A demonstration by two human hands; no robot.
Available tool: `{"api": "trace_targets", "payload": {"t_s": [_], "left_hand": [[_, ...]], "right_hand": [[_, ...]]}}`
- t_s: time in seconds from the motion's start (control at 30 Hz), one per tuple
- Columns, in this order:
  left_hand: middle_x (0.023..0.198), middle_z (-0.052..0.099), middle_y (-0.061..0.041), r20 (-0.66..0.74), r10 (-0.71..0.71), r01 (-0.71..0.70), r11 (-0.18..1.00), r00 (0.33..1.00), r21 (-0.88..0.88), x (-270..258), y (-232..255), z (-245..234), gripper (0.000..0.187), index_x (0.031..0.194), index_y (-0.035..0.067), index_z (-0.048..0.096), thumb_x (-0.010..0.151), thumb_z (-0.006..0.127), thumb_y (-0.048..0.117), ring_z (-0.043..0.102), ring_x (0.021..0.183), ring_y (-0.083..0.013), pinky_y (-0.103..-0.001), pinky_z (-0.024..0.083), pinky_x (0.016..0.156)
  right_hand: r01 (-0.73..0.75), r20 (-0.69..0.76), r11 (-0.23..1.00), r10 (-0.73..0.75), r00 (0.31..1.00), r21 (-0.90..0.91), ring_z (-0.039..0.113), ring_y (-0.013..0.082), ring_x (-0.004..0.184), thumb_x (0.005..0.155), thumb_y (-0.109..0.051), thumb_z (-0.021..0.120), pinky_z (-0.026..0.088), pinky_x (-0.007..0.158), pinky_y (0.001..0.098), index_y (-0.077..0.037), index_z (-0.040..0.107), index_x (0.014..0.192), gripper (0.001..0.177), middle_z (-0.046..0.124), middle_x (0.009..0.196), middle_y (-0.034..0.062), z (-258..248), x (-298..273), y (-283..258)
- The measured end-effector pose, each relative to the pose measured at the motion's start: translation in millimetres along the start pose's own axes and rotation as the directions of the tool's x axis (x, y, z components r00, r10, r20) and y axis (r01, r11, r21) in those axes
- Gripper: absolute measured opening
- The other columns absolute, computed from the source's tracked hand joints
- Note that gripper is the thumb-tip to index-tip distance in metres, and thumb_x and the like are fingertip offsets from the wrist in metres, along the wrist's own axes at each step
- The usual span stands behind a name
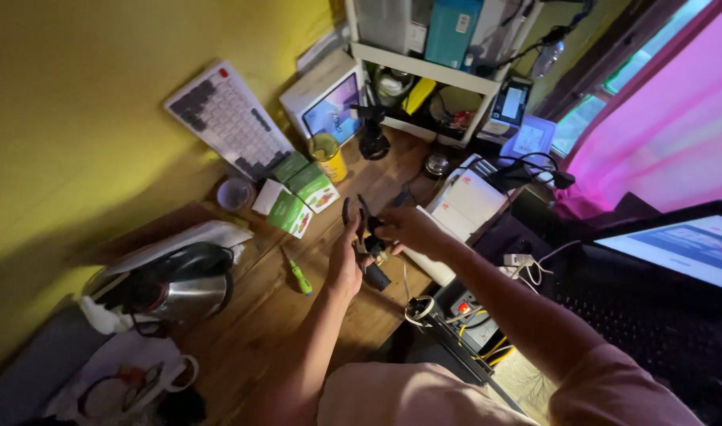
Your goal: Cleaning and tidying a workspace by wiping down a container and using a feather duster on the desk and surrounding objects.
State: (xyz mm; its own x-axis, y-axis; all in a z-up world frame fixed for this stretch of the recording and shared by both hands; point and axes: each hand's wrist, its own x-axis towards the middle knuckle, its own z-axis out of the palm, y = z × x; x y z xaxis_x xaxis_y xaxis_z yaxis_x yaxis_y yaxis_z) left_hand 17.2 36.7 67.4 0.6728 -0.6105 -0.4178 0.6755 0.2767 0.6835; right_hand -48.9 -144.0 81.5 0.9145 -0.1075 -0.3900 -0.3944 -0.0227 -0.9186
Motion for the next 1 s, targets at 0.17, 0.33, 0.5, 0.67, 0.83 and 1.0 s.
{"api": "trace_targets", "payload": {"t_s": [0.17, 0.33, 0.5, 0.67, 0.83, 1.0], "left_hand": [[0.079, 0.063, 0.002, -0.05, 0.012, -0.009, 0.998, 0.999, 0.066, 1, -7, -26, 0.035, 0.102, 0.014, 0.067, 0.1, 0.062, 0.048, 0.055, 0.06, -0.0076, -0.023, 0.037, 0.045], [0.087, 0.069, 0.0, -0.178, -0.016, 0.032, 0.996, 0.984, 0.085, -1, -22, -68, 0.023, 0.102, 0.012, 0.068, 0.093, 0.07, 0.033, 0.067, 0.073, -0.011, -0.027, 0.045, 0.051], [0.087, 0.07, -0.006, -0.321, -0.026, 0.037, 0.999, 0.947, 0.027, 1, -62, -169, 0.018, 0.101, 0.008, 0.067, 0.091, 0.071, 0.022, 0.067, 0.072, -0.017, -0.03, 0.048, 0.053], [0.084, 0.068, -0.011, -0.495, -0.024, 0.043, 0.999, 0.869, 0.028, -26, -66, -222, 0.017, 0.102, 0.001, 0.064, 0.093, 0.067, 0.015, 0.064, 0.069, -0.0209, -0.034, 0.051, 0.056], [0.089, 0.068, -0.008, -0.459, 0.039, -0.053, 0.998, 0.887, -0.018, -56, -37, -205, 0.019, 0.107, 0.003, 0.063, 0.091, 0.068, 0.012, 0.068, 0.076, -0.0191, -0.034, 0.055, 0.06], [0.097, 0.071, -0.007, -0.422, 0.025, -0.045, 0.998, 0.906, -0.038, -59, -33, -211, 0.024, 0.113, 0.006, 0.064, 0.092, 0.066, 0.017, 0.072, 0.084, -0.0198, -0.036, 0.058, 0.067]], "right_hand": [[0.066, -0.272, 0.98, -0.116, 0.955, -0.189, 0.073, 0.0186, 0.074, 0.093, -0.015, 0.07, 0.06, 0.064, 0.0323, 0.002, 0.073, 0.112, 0.025, 0.076, 0.091, 0.0121, 21, -2, -13], [0.122, -0.403, 0.986, -0.157, 0.902, -0.111, 0.067, 0.0198, 0.073, 0.094, -0.015, 0.069, 0.055, 0.063, 0.0332, 0.004, 0.07, 0.105, 0.022, 0.071, 0.087, 0.0123, 7, 41, 40], [0.147, -0.418, 0.976, -0.068, 0.906, 0.159, 0.066, 0.0235, 0.073, 0.093, -0.013, 0.063, 0.057, 0.055, 0.0348, 0.002, 0.064, 0.104, 0.019, 0.065, 0.087, 0.0102, 4, 49, 40], [0.055, -0.28, 0.981, -0.002, 0.96, 0.183, 0.067, 0.0212, 0.071, 0.09, -0.011, 0.055, 0.058, 0.048, 0.0353, -0.003, 0.062, 0.114, 0.026, 0.065, 0.089, 0.0085, 25, 59, 31], [0.03, -0.118, 1.0, -0.03, 0.993, 0.0, 0.067, 0.0252, 0.067, 0.089, -0.014, 0.055, 0.058, 0.048, 0.0387, -0.002, 0.064, 0.112, 0.027, 0.066, 0.088, 0.0121, 75, 95, 54], [0.118, 0.047, 0.885, -0.109, 0.993, -0.451, 0.068, 0.0302, 0.073, 0.091, -0.03, 0.068, 0.058, 0.057, 0.0424, 0.001, 0.063, 0.11, 0.036, 0.069, 0.089, 0.0181, 134, 95, 38]]}}
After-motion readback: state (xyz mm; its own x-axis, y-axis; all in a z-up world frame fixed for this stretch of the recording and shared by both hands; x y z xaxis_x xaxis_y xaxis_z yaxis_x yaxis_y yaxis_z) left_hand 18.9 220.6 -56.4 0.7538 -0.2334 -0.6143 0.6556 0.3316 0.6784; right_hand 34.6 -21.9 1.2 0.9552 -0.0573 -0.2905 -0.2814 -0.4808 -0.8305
